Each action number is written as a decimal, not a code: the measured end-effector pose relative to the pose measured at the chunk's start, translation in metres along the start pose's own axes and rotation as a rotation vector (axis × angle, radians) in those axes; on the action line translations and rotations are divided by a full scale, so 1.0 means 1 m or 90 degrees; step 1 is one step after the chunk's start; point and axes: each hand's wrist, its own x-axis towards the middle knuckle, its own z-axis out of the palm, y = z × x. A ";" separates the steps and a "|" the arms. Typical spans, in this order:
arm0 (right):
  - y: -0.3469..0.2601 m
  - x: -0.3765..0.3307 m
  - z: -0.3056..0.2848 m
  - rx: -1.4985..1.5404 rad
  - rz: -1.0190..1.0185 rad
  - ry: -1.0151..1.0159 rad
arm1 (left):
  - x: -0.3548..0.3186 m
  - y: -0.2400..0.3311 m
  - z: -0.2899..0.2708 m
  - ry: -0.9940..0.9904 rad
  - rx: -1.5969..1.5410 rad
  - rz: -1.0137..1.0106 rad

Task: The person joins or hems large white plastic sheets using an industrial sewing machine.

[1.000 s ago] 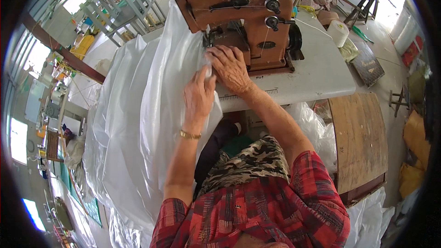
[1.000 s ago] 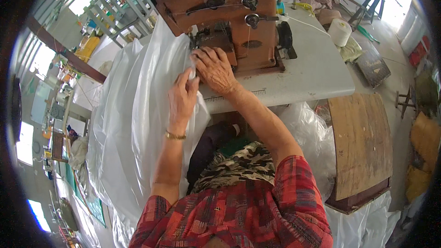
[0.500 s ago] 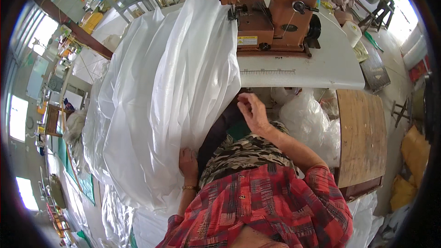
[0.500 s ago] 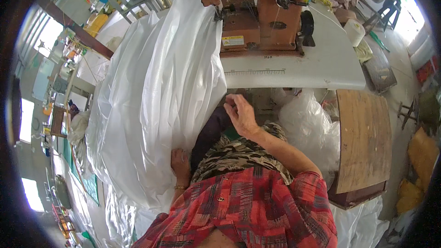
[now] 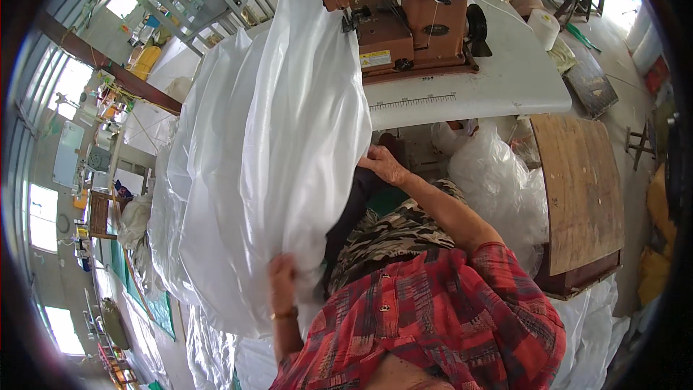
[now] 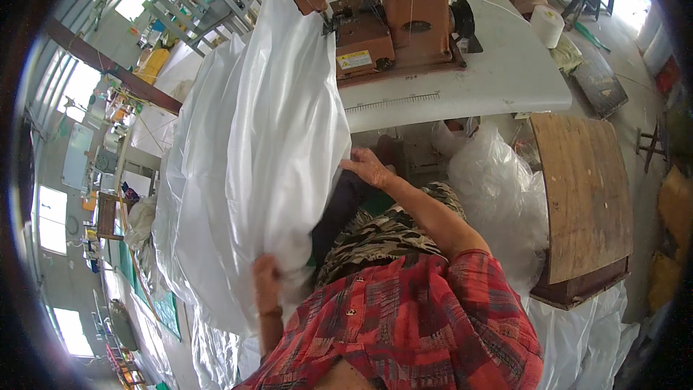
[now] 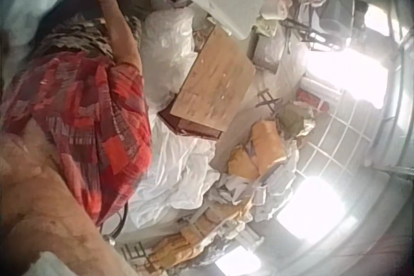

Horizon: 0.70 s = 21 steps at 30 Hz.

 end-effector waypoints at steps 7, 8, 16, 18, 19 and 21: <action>-0.112 -0.086 0.027 -0.053 0.053 -0.081 | 0.007 0.065 -0.044 0.210 -0.542 -0.237; -0.140 -0.106 0.029 -0.146 0.052 -0.120 | 0.013 0.047 -0.039 0.218 -0.437 -0.249; -0.080 -0.145 -0.054 -0.326 0.098 0.233 | 0.024 0.022 -0.019 0.110 -0.502 -0.323; -0.101 -0.141 -0.048 -0.586 0.035 0.273 | 0.024 0.032 -0.021 0.084 -0.518 -0.326; -0.124 -0.136 -0.029 -0.574 -0.129 0.338 | 0.024 0.037 -0.024 0.054 -0.538 -0.314; -0.126 -0.135 -0.014 -0.544 -0.299 0.324 | 0.020 0.047 -0.027 0.069 -0.526 -0.313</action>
